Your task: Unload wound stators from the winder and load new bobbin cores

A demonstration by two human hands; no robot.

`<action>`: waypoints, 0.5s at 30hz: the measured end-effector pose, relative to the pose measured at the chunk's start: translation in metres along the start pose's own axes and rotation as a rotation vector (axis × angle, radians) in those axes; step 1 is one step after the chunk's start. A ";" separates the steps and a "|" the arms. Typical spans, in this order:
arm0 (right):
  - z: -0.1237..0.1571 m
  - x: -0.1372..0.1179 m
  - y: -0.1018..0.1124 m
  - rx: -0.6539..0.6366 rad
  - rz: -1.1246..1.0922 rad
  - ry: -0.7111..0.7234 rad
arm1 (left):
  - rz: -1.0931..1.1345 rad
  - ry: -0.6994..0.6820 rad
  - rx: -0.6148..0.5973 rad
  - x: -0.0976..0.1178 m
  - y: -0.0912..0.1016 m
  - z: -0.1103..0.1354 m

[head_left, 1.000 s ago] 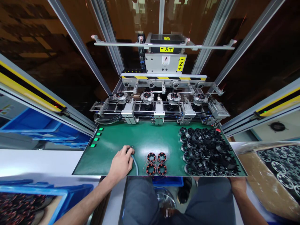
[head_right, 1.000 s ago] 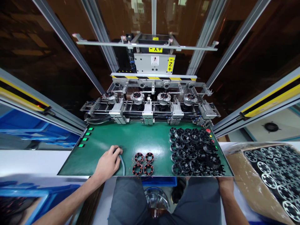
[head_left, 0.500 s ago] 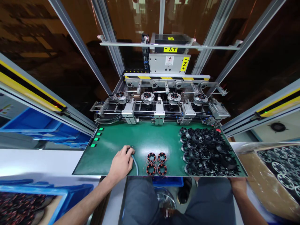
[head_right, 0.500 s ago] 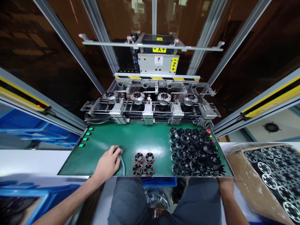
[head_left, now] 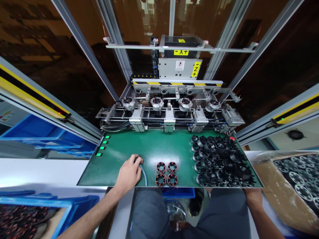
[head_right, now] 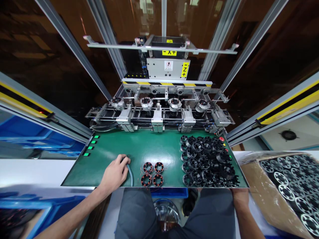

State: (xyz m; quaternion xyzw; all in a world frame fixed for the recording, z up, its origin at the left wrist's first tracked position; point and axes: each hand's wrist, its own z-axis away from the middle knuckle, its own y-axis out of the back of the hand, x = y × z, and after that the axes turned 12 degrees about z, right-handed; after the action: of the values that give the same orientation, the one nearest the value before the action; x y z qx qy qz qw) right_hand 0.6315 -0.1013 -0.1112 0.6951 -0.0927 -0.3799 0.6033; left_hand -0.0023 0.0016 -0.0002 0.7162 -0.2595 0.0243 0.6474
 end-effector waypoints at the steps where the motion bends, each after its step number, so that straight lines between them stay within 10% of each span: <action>1: 0.001 -0.001 0.000 -0.005 -0.011 -0.006 | -0.002 -0.005 0.002 0.000 0.000 0.000; 15: 0.005 -0.009 0.005 -0.036 -0.064 -0.084 | 0.010 0.011 -0.007 0.001 0.000 0.000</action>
State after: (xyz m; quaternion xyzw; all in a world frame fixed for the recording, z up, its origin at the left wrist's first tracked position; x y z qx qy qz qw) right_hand 0.6234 -0.1011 -0.1027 0.6700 -0.0886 -0.4295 0.5989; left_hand -0.0017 0.0013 0.0005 0.7125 -0.2597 0.0306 0.6511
